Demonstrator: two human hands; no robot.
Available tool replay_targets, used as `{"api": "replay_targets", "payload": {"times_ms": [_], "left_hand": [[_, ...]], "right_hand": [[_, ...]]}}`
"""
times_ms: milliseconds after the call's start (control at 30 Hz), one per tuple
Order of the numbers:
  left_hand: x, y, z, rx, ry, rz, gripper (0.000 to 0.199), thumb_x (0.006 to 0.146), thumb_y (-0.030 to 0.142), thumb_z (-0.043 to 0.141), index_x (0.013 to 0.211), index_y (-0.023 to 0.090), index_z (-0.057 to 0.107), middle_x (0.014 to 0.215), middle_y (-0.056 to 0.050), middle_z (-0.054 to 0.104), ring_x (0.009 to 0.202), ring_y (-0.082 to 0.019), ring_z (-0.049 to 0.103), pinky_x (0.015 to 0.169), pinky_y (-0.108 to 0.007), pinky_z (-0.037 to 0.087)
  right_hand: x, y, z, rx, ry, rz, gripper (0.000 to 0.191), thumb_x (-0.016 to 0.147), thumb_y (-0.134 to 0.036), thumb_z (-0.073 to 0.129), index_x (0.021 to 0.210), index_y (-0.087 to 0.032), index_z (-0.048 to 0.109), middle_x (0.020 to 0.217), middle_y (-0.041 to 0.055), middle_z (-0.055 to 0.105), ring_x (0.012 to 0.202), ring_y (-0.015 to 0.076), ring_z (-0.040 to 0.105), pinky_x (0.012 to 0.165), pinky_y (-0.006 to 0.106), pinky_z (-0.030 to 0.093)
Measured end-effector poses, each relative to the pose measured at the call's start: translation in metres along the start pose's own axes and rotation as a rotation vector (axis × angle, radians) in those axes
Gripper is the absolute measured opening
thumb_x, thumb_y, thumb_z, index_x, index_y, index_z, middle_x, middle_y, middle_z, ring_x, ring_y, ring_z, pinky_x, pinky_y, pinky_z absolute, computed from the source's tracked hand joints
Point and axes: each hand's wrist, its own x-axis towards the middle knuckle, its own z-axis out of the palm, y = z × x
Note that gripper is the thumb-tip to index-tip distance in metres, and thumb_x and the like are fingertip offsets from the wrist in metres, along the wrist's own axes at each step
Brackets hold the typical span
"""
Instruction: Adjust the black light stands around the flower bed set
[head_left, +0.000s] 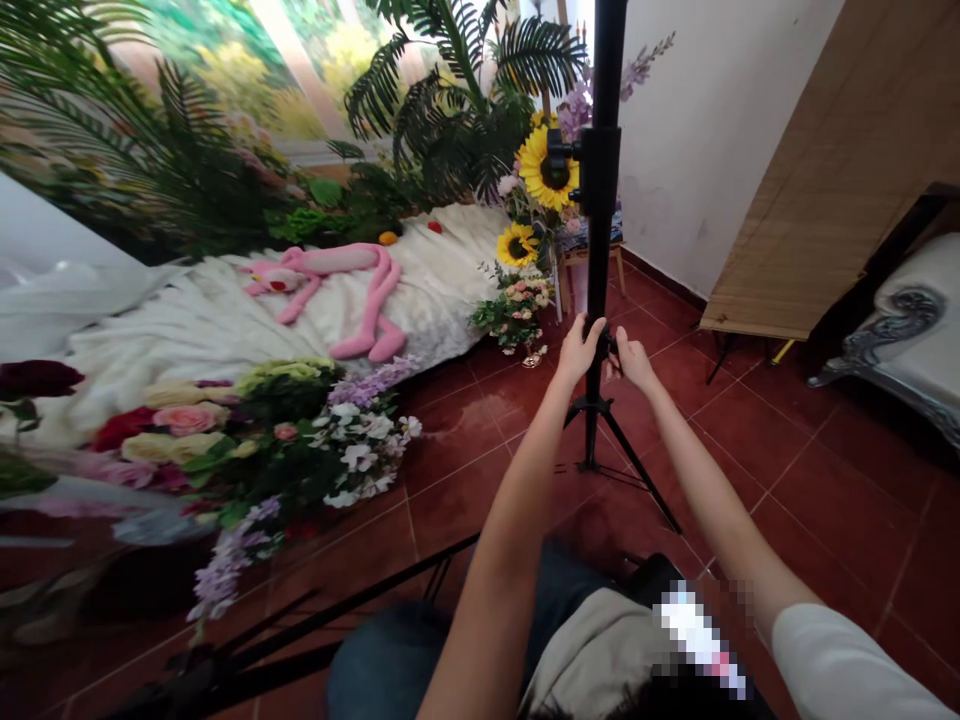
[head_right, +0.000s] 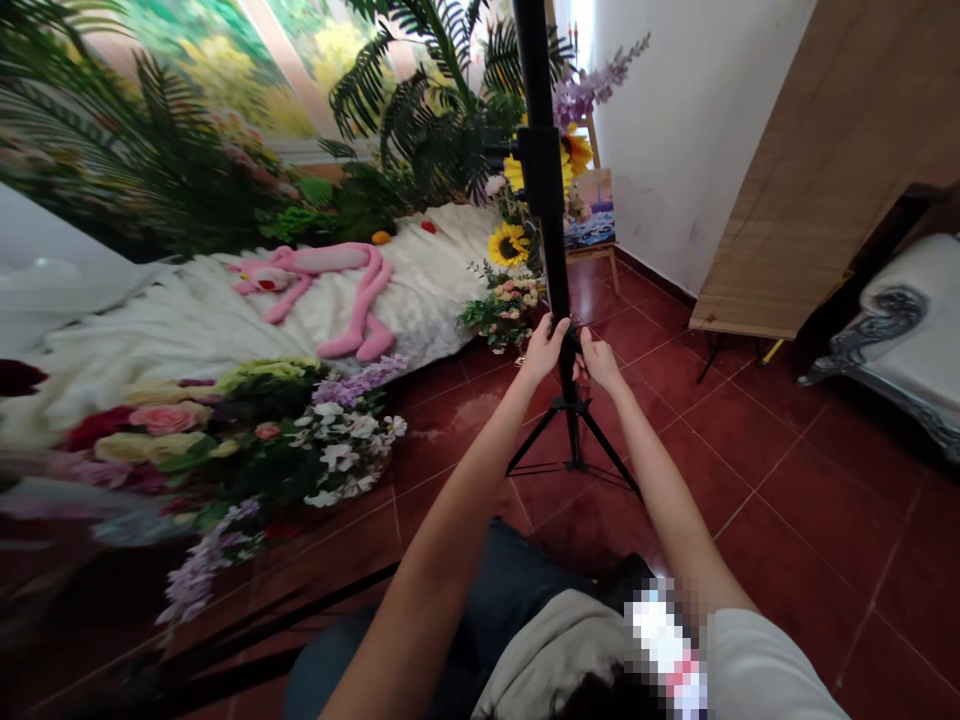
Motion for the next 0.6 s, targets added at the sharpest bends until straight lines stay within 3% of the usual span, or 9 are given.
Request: {"api": "replay_targets", "payload": {"times_ms": [100, 167, 233, 333, 467, 600], "left_hand": [[-0.013, 0.001, -0.015, 0.021, -0.085, 0.038, 0.043, 0.089, 0.047, 0.06, 0.121, 0.018, 0.059, 0.115, -0.01, 0.07, 0.102, -0.017, 0.068, 0.095, -0.031, 0.052], [-0.036, -0.003, -0.031, 0.043, -0.103, -0.044, 0.039, 0.087, 0.043, 0.063, 0.114, 0.015, 0.063, 0.117, -0.013, 0.071, 0.104, -0.018, 0.068, 0.097, -0.033, 0.051], [-0.071, -0.014, -0.055, 0.071, -0.125, -0.207, 0.034, 0.085, 0.044, 0.063, 0.1, 0.014, 0.067, 0.109, -0.013, 0.073, 0.099, -0.018, 0.069, 0.096, -0.034, 0.052], [-0.137, -0.037, -0.11, 0.032, -0.118, -0.422, 0.043, 0.078, 0.055, 0.066, 0.095, 0.016, 0.068, 0.106, -0.011, 0.074, 0.092, -0.02, 0.071, 0.092, -0.036, 0.055], [-0.231, -0.061, -0.204, 0.043, 0.169, -0.62, 0.066, 0.058, 0.074, 0.071, 0.091, 0.017, 0.068, 0.094, -0.007, 0.077, 0.085, -0.022, 0.072, 0.091, -0.038, 0.055], [-0.318, -0.051, -0.295, 0.057, 0.521, -0.724, 0.082, 0.038, 0.082, 0.073, 0.087, 0.016, 0.067, 0.084, -0.006, 0.076, 0.076, -0.021, 0.071, 0.086, -0.038, 0.056]], "right_hand": [[-0.001, -0.002, 0.001, 0.036, 0.003, -0.005, 0.08, 0.08, -0.09, 0.01, 0.041, -0.024, 0.034, 0.042, 0.0047, 0.054, 0.037, 0.0091, 0.046, 0.046, 0.023, 0.038], [-0.002, -0.003, 0.002, 0.025, 0.012, 0.003, 0.081, 0.078, -0.092, 0.009, 0.04, -0.024, 0.033, 0.043, 0.0047, 0.055, 0.038, 0.0088, 0.047, 0.048, 0.023, 0.039], [-0.003, -0.002, 0.002, 0.006, 0.018, 0.007, 0.082, 0.077, -0.093, 0.01, 0.039, -0.024, 0.032, 0.043, 0.0047, 0.055, 0.04, 0.0088, 0.047, 0.05, 0.023, 0.04], [-0.002, -0.001, 0.0, -0.014, 0.021, 0.004, 0.082, 0.077, -0.092, 0.011, 0.04, -0.024, 0.033, 0.043, 0.0045, 0.054, 0.041, 0.0093, 0.047, 0.052, 0.023, 0.04], [-0.001, -0.006, -0.004, -0.008, 0.011, 0.055, 0.08, 0.082, -0.089, 0.014, 0.04, -0.024, 0.034, 0.044, 0.0053, 0.055, 0.04, 0.01, 0.046, 0.05, 0.025, 0.039], [-0.004, -0.008, -0.004, -0.024, 0.132, 0.166, 0.074, 0.091, -0.077, 0.022, 0.043, -0.024, 0.038, 0.039, 0.0024, 0.046, 0.039, 0.0114, 0.044, 0.049, 0.027, 0.038]]}}
